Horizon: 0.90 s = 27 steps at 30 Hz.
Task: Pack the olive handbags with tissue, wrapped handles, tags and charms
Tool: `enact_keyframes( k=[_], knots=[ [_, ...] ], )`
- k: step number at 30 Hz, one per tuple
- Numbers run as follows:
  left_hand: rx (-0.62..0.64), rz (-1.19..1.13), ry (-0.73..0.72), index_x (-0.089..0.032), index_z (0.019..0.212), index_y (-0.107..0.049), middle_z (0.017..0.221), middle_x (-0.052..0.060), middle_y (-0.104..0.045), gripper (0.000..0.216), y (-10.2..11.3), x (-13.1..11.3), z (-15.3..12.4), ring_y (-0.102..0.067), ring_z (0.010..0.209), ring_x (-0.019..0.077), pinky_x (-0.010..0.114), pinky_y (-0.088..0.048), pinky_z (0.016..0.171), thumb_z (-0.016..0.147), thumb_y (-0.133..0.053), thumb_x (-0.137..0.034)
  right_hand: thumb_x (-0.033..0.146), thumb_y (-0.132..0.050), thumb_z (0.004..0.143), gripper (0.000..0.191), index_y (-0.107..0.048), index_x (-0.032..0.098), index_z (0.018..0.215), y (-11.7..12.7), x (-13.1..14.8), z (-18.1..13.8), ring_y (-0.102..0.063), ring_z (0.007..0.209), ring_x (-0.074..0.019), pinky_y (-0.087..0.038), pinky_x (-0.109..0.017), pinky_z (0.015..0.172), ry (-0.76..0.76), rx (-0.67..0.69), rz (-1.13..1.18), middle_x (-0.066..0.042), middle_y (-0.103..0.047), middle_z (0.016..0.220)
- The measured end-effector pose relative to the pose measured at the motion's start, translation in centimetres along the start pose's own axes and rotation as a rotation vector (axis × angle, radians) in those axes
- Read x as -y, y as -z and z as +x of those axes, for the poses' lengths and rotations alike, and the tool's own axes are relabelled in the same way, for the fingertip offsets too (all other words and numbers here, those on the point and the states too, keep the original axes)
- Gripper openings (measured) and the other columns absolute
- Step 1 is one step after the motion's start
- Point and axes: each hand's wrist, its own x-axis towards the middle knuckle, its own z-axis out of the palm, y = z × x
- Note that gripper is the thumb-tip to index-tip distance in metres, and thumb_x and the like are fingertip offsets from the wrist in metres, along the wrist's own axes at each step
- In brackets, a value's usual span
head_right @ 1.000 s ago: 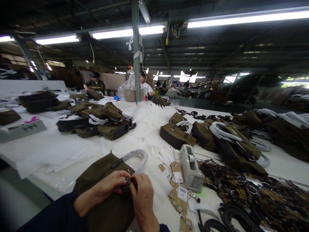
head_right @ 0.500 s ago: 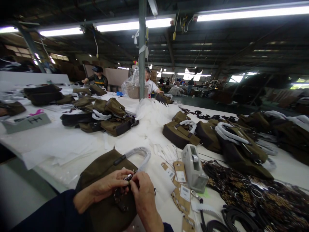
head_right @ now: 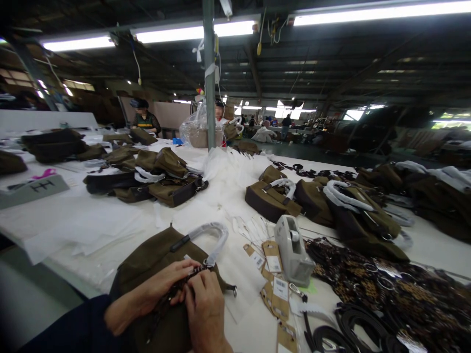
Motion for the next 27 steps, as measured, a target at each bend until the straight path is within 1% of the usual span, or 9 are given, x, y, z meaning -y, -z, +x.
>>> enact_keyframes(
  k=[5, 10, 14, 17, 19, 21, 23, 25, 27],
  knots=[
    [0.032, 0.020, -0.018, -0.014, 0.115, -0.057, 0.066, -0.002, -0.060, 0.043, 0.0, 0.2, 0.5, -0.048, 0.043, 0.0058, 0.013, -0.036, 0.038, 0.087, -0.064, -0.046, 0.008, -0.052, 0.092, 0.016, -0.062, 0.020, 0.096, -0.2, -0.2, -0.3, -0.053, 0.086, -0.0229, -0.047, -0.035, 0.075, 0.057, 0.032, -0.120, -0.006, -0.060, 0.093],
    [0.004, 0.053, -0.039, -0.016, 0.117, -0.055, 0.064, -0.002, -0.059, 0.045, -0.4, 0.7, 0.4, -0.048, 0.044, 0.0066, 0.013, -0.034, 0.038, 0.091, -0.057, -0.053, 0.008, -0.061, 0.087, 0.013, -0.064, 0.019, 0.093, -0.8, -0.6, -0.6, -0.054, 0.082, -0.0230, -0.049, -0.035, 0.071, 0.102, 0.032, -0.243, -0.006, -0.061, 0.090],
    [0.036, 0.071, -0.091, -0.015, 0.114, -0.055, 0.072, 0.000, -0.061, 0.048, -0.3, 1.0, 0.6, -0.047, 0.041, 0.0051, 0.015, -0.030, 0.036, 0.085, -0.066, -0.052, 0.007, -0.062, 0.086, 0.012, -0.063, 0.019, 0.089, -0.4, -0.1, -0.7, -0.055, 0.084, -0.0225, -0.050, -0.034, 0.072, 0.122, 0.050, -0.239, -0.006, -0.062, 0.091],
    [0.046, 0.069, -0.113, -0.014, 0.113, -0.055, 0.064, -0.002, -0.058, 0.048, 0.0, 1.3, 0.8, -0.044, 0.040, 0.0049, 0.015, -0.029, 0.036, 0.086, -0.064, -0.052, 0.009, -0.058, 0.089, 0.015, -0.064, 0.022, 0.095, 2.0, -0.3, 0.2, -0.056, 0.091, -0.0212, -0.050, -0.032, 0.078, 0.087, 0.109, -0.125, -0.005, -0.062, 0.098],
    [0.037, 0.065, -0.098, -0.013, 0.115, -0.054, 0.059, -0.004, -0.055, 0.050, 0.2, 1.4, 0.9, -0.043, 0.040, 0.0052, 0.014, -0.029, 0.037, 0.086, -0.064, -0.052, 0.012, -0.054, 0.093, 0.016, -0.063, 0.023, 0.100, 4.4, -1.7, 1.5, -0.057, 0.094, -0.0196, -0.049, -0.030, 0.082, -0.010, 0.085, -0.102, -0.004, -0.062, 0.099],
    [0.028, 0.064, -0.087, -0.013, 0.117, -0.053, 0.059, -0.005, -0.055, 0.052, 0.3, 1.5, 0.9, -0.043, 0.040, 0.0050, 0.014, -0.028, 0.036, 0.084, -0.066, -0.053, 0.015, -0.052, 0.095, 0.013, -0.063, 0.021, 0.098, 6.9, -4.1, 3.1, -0.059, 0.090, -0.0179, -0.049, -0.029, 0.082, -0.173, 0.059, -0.222, -0.004, -0.062, 0.095],
    [0.023, 0.080, -0.091, -0.013, 0.116, -0.054, 0.058, -0.005, -0.055, 0.054, 0.2, 1.5, 0.8, -0.040, 0.038, 0.0040, 0.013, -0.026, 0.035, 0.082, -0.067, -0.054, 0.020, -0.054, 0.095, 0.012, -0.063, 0.020, 0.103, 8.7, -6.8, 4.4, -0.061, 0.090, -0.0185, -0.049, -0.030, 0.082, -0.308, 0.147, -0.445, -0.006, -0.064, 0.100],
    [0.022, 0.097, -0.104, -0.013, 0.114, -0.054, 0.056, -0.007, -0.053, 0.054, 0.1, 1.5, 0.7, -0.037, 0.036, 0.0033, 0.013, -0.026, 0.034, 0.082, -0.067, -0.055, 0.022, -0.065, 0.088, 0.020, -0.063, 0.018, 0.108, 9.6, -8.9, 5.3, -0.062, 0.095, -0.0247, -0.048, -0.036, 0.084, -0.355, 0.214, -0.572, -0.010, -0.065, 0.103],
    [0.016, 0.107, -0.112, -0.013, 0.113, -0.054, 0.052, -0.008, -0.051, 0.053, 0.0, 1.4, 0.7, -0.036, 0.035, 0.0032, 0.012, -0.026, 0.034, 0.083, -0.065, -0.055, 0.023, -0.078, 0.077, 0.037, -0.063, 0.016, 0.111, 9.6, -10.0, 5.6, -0.060, 0.099, -0.0313, -0.048, -0.041, 0.084, -0.352, 0.254, -0.620, -0.012, -0.066, 0.103]
  ],
)
